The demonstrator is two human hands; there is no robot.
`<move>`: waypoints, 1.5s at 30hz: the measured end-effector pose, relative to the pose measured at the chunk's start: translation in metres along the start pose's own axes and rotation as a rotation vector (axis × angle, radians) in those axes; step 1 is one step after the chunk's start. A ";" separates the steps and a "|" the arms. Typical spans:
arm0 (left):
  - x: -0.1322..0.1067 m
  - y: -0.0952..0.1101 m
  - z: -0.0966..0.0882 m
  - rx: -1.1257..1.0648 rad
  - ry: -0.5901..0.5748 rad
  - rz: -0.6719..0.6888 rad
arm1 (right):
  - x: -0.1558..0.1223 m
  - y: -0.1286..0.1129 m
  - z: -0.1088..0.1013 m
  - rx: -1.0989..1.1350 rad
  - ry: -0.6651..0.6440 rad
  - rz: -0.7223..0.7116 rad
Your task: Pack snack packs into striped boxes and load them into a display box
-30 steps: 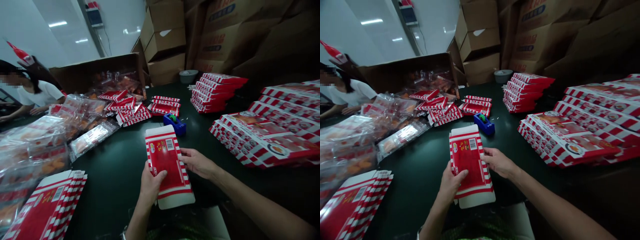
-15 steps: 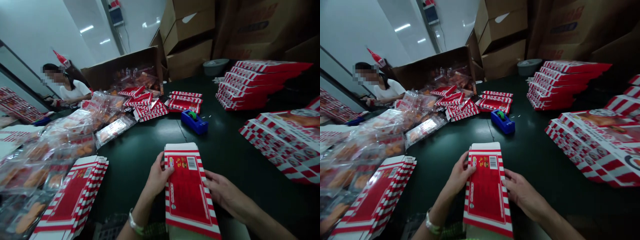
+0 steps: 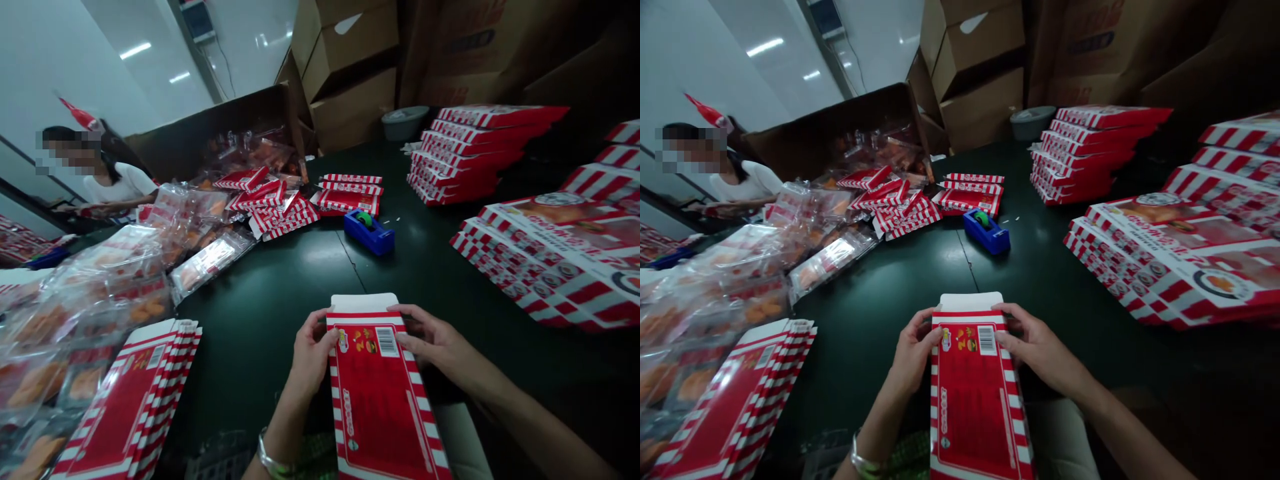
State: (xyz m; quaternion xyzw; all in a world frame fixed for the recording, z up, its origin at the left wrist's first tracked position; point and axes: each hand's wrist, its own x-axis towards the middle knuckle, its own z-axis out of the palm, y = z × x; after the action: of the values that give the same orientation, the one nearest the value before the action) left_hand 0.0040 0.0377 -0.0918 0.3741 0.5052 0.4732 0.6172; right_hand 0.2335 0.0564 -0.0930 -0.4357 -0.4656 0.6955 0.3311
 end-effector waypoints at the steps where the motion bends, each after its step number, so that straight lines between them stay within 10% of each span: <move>1: 0.000 0.000 0.001 0.001 -0.017 -0.012 | -0.001 0.000 -0.002 -0.039 0.006 -0.001; 8: 0.003 0.004 0.003 0.429 0.001 0.108 | -0.005 0.006 -0.004 -0.337 0.177 -0.140; 15: 0.020 -0.008 0.004 0.206 0.049 0.054 | -0.002 0.007 -0.001 -0.369 0.422 -0.163; 26: 0.017 -0.005 0.005 0.437 -0.047 0.269 | -0.005 0.009 -0.009 -0.560 0.305 -0.288; 35: 0.020 0.000 0.022 0.239 -0.028 0.012 | 0.005 -0.022 -0.013 -0.340 -0.013 0.030; 45: 0.012 0.011 0.030 0.439 -0.137 0.115 | -0.007 -0.034 -0.017 -0.512 0.065 -0.036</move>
State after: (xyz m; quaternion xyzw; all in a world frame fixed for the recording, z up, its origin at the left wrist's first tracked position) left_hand 0.0318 0.0529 -0.0788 0.5588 0.5308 0.3600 0.5257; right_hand 0.2540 0.0683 -0.0620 -0.5190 -0.6232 0.5349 0.2370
